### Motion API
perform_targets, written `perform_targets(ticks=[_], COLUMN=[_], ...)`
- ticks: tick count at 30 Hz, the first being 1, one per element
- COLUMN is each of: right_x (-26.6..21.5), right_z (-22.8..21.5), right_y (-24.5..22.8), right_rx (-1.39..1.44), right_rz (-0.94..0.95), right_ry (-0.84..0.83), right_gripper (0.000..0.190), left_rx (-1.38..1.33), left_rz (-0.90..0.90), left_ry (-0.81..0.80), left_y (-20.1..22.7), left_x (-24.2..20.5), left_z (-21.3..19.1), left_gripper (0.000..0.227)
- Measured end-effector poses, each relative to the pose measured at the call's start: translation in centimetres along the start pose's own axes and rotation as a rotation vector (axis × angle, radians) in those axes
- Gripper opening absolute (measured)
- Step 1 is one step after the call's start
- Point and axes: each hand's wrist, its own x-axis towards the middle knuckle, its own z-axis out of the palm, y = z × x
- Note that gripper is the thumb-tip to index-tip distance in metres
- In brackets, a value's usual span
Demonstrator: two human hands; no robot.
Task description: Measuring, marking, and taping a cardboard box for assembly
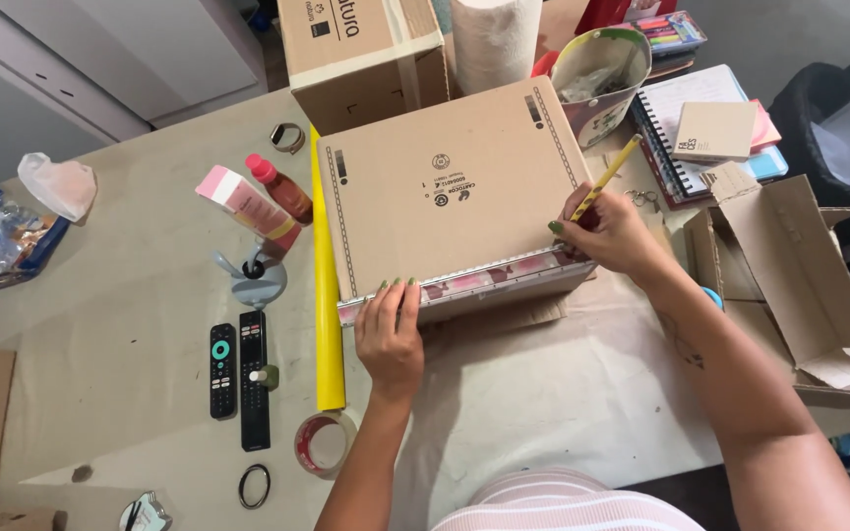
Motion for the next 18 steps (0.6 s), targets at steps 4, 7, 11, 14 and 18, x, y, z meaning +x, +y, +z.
perform_targets(ticks=[4, 7, 11, 14, 18], right_x=[0.0, 0.0, -0.1, -0.1, -0.2], right_z=[0.3, 0.5, 0.5, 0.5, 0.8], right_y=[-2.2, -3.0, -3.2, -3.0, -3.1], right_rx=[0.084, 0.085, 0.077, 0.048, 0.075], right_rz=[0.017, 0.002, -0.001, -0.01, 0.0], right_ry=[-0.03, -0.038, -0.037, -0.037, -0.035], right_gripper=[0.013, 0.013, 0.012, 0.012, 0.014], left_rx=[0.003, 0.018, 0.01, 0.015, 0.011], left_rz=[0.003, 0.001, 0.002, 0.001, -0.004], left_ry=[-0.005, 0.002, 0.002, 0.005, 0.008], left_y=[0.0, -0.1, 0.0, 0.0, 0.1], left_x=[-0.1, -0.2, -0.2, -0.3, 0.0], left_z=[0.0, 0.1, 0.1, 0.2, 0.0], left_gripper=[0.023, 0.024, 0.023, 0.023, 0.022])
